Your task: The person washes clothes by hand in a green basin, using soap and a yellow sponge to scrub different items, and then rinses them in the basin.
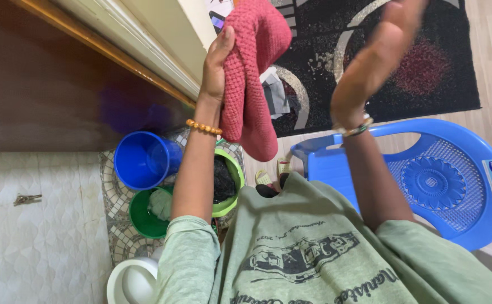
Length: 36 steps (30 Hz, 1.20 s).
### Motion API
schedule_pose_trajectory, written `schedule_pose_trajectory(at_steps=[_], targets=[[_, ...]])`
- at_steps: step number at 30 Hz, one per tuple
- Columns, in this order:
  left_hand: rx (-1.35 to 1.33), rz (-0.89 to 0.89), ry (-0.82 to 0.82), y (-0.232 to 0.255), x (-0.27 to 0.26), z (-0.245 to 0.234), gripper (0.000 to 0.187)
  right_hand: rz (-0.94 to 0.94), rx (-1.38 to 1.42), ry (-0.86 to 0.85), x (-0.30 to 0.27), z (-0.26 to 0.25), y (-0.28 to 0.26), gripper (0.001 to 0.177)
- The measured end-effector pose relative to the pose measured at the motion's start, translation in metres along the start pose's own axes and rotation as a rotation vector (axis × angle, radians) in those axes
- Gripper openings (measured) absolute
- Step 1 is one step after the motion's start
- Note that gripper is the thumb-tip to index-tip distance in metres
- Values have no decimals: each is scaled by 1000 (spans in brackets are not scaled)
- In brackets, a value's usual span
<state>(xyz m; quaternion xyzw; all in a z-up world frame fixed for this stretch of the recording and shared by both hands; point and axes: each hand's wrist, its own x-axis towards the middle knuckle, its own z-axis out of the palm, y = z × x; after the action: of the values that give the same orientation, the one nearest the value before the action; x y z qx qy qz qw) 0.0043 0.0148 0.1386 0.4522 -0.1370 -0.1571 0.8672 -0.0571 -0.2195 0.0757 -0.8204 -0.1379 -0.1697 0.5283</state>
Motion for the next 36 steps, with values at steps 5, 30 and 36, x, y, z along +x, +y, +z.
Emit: schedule_pose_trajectory(at_steps=[5,30,36], targets=[[-97,80,15,-1,8,30,47,184,33,-195,-62,137,-8,71],[-377,108,77,43,-55,-4,45,930,1385,-94,-90,119,127,53],[196,65,199,28,-87,-56,45,652,1400,30,-28,67,116,26]])
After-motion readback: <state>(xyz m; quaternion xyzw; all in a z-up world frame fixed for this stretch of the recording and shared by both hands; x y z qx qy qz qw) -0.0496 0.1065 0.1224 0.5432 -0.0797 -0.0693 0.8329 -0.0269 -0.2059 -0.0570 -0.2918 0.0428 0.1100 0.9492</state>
